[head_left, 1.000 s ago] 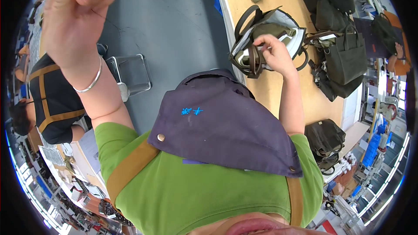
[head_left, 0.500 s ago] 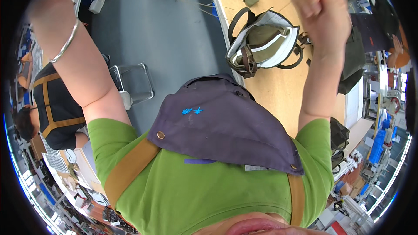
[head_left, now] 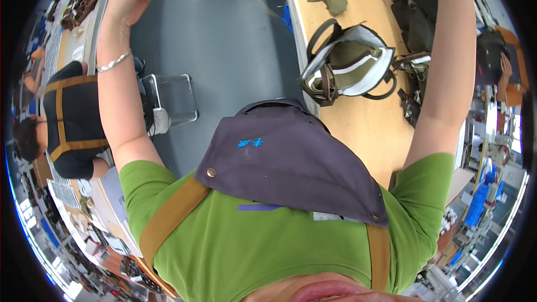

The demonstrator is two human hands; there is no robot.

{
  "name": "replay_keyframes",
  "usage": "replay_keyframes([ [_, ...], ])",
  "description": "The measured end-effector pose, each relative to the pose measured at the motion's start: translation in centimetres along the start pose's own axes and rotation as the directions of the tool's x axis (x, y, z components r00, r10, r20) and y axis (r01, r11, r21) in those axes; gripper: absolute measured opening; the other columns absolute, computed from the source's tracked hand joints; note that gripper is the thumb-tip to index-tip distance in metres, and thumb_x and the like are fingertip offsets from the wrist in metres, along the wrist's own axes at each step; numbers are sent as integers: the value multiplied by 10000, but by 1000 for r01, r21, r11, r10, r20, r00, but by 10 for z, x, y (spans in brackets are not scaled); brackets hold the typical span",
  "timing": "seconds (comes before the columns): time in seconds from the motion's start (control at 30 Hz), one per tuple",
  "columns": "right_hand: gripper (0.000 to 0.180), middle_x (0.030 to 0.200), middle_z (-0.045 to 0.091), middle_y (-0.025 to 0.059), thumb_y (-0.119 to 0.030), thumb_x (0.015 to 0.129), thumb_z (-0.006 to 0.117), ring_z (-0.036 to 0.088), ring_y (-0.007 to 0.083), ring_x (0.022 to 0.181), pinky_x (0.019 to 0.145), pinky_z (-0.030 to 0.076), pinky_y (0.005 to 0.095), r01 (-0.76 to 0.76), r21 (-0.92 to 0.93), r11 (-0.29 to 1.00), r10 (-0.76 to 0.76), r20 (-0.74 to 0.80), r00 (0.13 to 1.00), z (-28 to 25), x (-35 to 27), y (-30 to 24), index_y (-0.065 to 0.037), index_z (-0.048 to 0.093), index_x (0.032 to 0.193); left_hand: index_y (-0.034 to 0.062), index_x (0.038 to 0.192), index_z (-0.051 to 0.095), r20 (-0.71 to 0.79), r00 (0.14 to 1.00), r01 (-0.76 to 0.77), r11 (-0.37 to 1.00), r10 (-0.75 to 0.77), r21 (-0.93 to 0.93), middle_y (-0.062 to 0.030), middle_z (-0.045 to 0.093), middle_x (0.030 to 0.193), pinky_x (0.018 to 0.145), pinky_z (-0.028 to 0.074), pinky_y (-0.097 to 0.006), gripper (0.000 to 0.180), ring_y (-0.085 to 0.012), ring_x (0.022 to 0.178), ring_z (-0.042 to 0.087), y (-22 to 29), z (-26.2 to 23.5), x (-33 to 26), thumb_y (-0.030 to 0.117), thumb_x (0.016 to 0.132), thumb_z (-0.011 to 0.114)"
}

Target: Inspecting and assembling the metal clips and D-rings on a canvas and leather bag.

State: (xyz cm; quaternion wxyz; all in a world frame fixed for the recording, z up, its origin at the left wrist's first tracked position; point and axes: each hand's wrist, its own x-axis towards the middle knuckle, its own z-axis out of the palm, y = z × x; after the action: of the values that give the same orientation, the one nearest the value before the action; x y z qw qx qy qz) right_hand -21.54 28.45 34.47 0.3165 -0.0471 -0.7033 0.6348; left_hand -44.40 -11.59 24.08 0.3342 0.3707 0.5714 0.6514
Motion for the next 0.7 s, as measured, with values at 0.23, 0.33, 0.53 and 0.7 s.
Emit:
replay_keyframes([
  [0.23, 101, 874, 589, -48, -117, 891, 602, 514, 50, 794, 722, 433, 214, -315, -622, 716, 666, 475, 575, -42, -106, 80, -79, 620, 982, 110, 940, 764, -618, 625, 763, 206, -478, 612, -74, 718, 938, 821, 476, -376, 365, -225, 829, 635, -149, -166, -112, 429, 909, 589],
  [0.33, 139, 872, 597, -10, -39, 878, 614, 537, 106, 793, 732, 461, 253, -182, -842, 508, 775, 355, 522, -37, -154, 126, -41, 608, 1018, 127, 946, 764, -772, 400, 756, -298, -493, 582, -138, 700, 1070, 943, 457, -396, 327, -305, 1013, 649, -188, -168, -144, 413, 891, 616],
  [0.53, 312, 933, 619, 55, 53, 791, 557, 560, 147, 806, 768, 482, 290, -181, -872, 455, 838, 351, 417, -23, -197, 161, -44, 599, 1084, 116, 1318, 568, -674, 385, 644, -339, -631, 686, -153, 498, 1403, 935, 491, -464, 616, -364, 1177, 573, -143, -112, -100, 550, 883, 580],
  [0.7, 320, 971, 656, 121, 33, 770, 531, 619, 221, 850, 798, 502, 338, -138, -865, 482, 782, 354, 513, -18, -210, 164, -21, 609, 1076, 60, 1301, 573, -681, 648, 745, 96, -342, 660, -181, 632, 1220, 958, 474, -401, 624, -279, 1181, 582, -86, -56, -61, 493, 860, 654],
])
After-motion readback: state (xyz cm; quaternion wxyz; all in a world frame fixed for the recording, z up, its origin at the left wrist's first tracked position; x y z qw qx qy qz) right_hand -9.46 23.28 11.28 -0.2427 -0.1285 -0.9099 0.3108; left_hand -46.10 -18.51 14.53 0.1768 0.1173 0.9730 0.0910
